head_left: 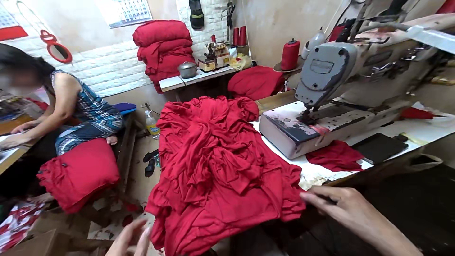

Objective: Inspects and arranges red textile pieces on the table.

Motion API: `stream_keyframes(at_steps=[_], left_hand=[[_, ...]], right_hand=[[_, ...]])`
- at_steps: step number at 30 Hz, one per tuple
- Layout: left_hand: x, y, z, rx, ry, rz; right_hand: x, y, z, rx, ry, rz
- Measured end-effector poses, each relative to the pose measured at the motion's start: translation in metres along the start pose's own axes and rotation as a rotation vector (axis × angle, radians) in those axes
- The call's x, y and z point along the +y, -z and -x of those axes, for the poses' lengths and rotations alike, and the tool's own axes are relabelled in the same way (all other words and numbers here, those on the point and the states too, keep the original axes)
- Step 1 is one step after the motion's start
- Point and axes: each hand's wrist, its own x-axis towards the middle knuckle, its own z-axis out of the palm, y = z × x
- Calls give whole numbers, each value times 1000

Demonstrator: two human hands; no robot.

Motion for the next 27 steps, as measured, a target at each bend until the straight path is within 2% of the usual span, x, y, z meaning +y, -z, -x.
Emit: stream_keyframes(at_steps=[2,3,6,8,10,13,17,18,23,27], left_hand=[[30,-26,-16,75,-234,137],[49,-42,-27,67,-350,183],[99,-95,-56,-33,-624,234],[112,-123,-72,-95,-732,207],[109,-138,-82,-111,-761,162],[91,-143,-90,109,-745,134],[84,-136,-92,359,-661,185],[87,-138,-92,361,-660,183],[105,-156,-96,103,-742,-75],[87,-151,-104,120,-710,158]], right_hand=[[-25,-16,-24,203,46,-113],[-37,-25,-35,225,68,-147],[-63,-51,-55,49,174,-188],[-75,-62,-59,-50,296,-284],[-77,-65,-60,-45,316,-356],[-59,-56,-60,93,195,-419],[-39,-56,-57,228,52,-357],[-39,-59,-56,227,44,-334],[-60,-78,-57,181,123,-265],[-55,-83,-53,129,73,-190]])
